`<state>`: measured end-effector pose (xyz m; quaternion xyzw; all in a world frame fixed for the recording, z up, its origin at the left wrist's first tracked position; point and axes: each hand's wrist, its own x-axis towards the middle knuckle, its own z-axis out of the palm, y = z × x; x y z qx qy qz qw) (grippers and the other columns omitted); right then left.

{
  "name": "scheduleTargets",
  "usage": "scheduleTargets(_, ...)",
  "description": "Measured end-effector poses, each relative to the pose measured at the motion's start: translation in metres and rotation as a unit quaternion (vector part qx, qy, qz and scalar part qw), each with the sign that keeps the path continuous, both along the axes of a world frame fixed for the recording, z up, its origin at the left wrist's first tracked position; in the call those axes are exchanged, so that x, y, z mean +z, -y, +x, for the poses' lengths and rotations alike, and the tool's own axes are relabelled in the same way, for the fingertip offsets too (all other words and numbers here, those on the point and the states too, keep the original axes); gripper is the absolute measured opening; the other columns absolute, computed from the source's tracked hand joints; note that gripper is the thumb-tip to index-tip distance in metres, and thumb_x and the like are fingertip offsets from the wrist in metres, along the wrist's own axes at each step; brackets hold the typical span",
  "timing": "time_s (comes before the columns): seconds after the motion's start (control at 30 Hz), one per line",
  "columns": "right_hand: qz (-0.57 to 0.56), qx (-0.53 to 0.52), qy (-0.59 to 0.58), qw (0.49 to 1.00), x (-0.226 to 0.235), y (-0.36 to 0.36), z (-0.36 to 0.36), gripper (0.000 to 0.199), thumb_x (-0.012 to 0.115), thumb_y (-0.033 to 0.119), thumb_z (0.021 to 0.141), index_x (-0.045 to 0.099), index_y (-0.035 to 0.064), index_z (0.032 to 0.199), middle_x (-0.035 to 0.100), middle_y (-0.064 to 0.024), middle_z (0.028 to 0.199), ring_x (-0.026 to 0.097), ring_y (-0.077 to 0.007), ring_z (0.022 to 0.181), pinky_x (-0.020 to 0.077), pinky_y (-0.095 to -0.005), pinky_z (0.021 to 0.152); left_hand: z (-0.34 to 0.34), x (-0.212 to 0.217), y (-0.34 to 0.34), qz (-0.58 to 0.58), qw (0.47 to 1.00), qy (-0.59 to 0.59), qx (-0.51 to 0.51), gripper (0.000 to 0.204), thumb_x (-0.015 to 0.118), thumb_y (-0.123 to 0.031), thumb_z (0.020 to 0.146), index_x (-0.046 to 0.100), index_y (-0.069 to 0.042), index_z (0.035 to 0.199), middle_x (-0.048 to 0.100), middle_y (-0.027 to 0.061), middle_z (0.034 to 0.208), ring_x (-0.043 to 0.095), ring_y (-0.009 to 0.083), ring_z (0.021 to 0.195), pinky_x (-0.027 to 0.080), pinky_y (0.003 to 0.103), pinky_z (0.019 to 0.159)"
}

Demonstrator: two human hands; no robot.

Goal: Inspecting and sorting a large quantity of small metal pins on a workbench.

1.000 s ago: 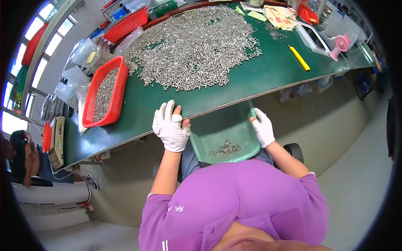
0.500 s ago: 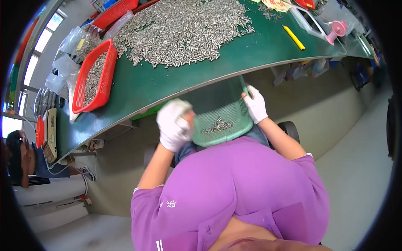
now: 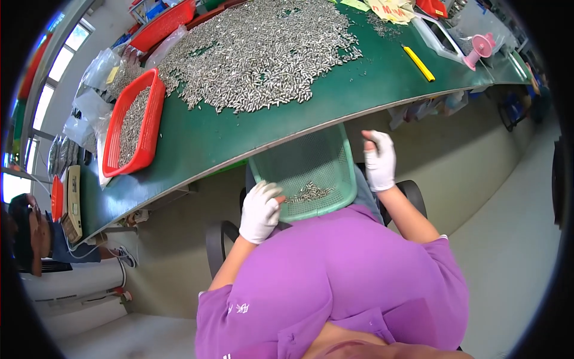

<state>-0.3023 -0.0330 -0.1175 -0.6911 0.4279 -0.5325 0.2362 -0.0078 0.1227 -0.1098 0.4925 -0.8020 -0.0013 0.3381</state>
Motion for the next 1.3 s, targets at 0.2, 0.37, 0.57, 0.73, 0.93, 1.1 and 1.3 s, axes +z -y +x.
scheduleTargets(0.2, -0.123, 0.139, -0.18, 0.966, 0.123, 0.039, 0.028, 0.019, 0.075, 0.003, 0.081, 0.073, 0.0073, 0.099, 0.067, -0.009, 0.086, 0.066, -0.0293, 0.084, 0.0533, -0.0379, 0.075, -0.006, 0.083, 0.021, -0.091, 0.991, -0.053, 0.076, 0.033, 0.075, 0.005, 0.077, 0.069, -0.011, 0.104, 0.073, 0.0119, 0.104, 0.069, 0.0323, 0.087, 0.055, 0.041, 0.076)
scheduleTargets(0.37, -0.091, 0.16, -0.249, 0.951, 0.125, 0.074, 0.076, 0.011, 0.074, 0.016, 0.084, 0.071, 0.0129, 0.095, 0.066, -0.0071, 0.091, 0.065, -0.0301, 0.089, 0.0528, -0.0401, 0.079, -0.005, 0.099, 0.079, -0.054, 0.976, -0.148, 0.15, 0.027, 0.077, 0.004, 0.077, 0.066, -0.007, 0.1, 0.066, 0.0161, 0.124, 0.066, 0.0354, 0.108, 0.055, 0.042, 0.086)
scheduleTargets(0.57, -0.113, 0.161, -0.338, 0.921, 0.125, 0.084, 0.089, 0.011, 0.075, 0.021, 0.083, 0.071, 0.0189, 0.093, 0.061, -0.0037, 0.091, 0.06, -0.0271, 0.086, 0.0507, -0.0404, 0.075, -0.002, 0.122, 0.127, 0.041, 0.97, 0.003, 0.241, 0.024, 0.08, -0.005, 0.072, 0.068, -0.007, 0.093, 0.058, 0.021, 0.14, 0.049, 0.0449, 0.136, 0.041, 0.051, 0.112)
scheduleTargets(0.73, -0.109, 0.2, -0.353, 0.907, 0.135, 0.093, 0.096, 0.013, 0.074, 0.021, 0.082, 0.065, 0.0128, 0.085, 0.06, -0.0062, 0.092, 0.061, -0.0288, 0.084, 0.0521, -0.0421, 0.071, -0.005, 0.121, 0.147, 0.08, 0.959, 0.019, 0.272, 0.023, 0.081, -0.007, 0.074, 0.066, -0.008, 0.092, 0.055, 0.019, 0.146, 0.044, 0.0453, 0.14, 0.038, 0.052, 0.113)
scheduleTargets(0.93, -0.13, 0.165, -0.242, 0.947, 0.125, 0.095, 0.097, 0.024, 0.083, 0.014, 0.072, 0.065, 0.0156, 0.088, 0.063, -0.0032, 0.096, 0.059, -0.0285, 0.087, 0.0484, -0.0411, 0.074, -0.001, 0.113, 0.148, 0.066, 0.962, 0.015, 0.264, 0.026, 0.079, -0.005, 0.074, 0.06, -0.007, 0.091, 0.055, 0.0173, 0.146, 0.046, 0.0472, 0.138, 0.04, 0.054, 0.11)
scheduleTargets(1.1, -0.14, 0.171, -0.195, 0.956, 0.126, 0.09, 0.094, 0.023, 0.082, 0.016, 0.072, 0.065, 0.0164, 0.087, 0.062, -0.0023, 0.098, 0.059, -0.0265, 0.086, 0.0469, -0.0395, 0.073, 0.002, 0.115, 0.146, 0.07, 0.968, 0.02, 0.239, 0.024, 0.076, -0.002, 0.076, 0.058, -0.008, 0.091, 0.056, 0.0166, 0.146, 0.046, 0.0491, 0.138, 0.041, 0.054, 0.108)
scheduleTargets(1.3, -0.107, 0.185, -0.264, 0.941, 0.128, 0.061, 0.108, 0.021, 0.079, 0.019, 0.07, 0.065, 0.0127, 0.083, 0.061, -0.0024, 0.105, 0.06, -0.0272, 0.092, 0.0488, -0.0414, 0.076, 0.001, 0.113, 0.139, 0.048, 0.98, 0.002, 0.192, 0.023, 0.077, -0.009, 0.079, 0.059, -0.011, 0.094, 0.055, 0.0158, 0.146, 0.046, 0.0493, 0.136, 0.043, 0.055, 0.1)
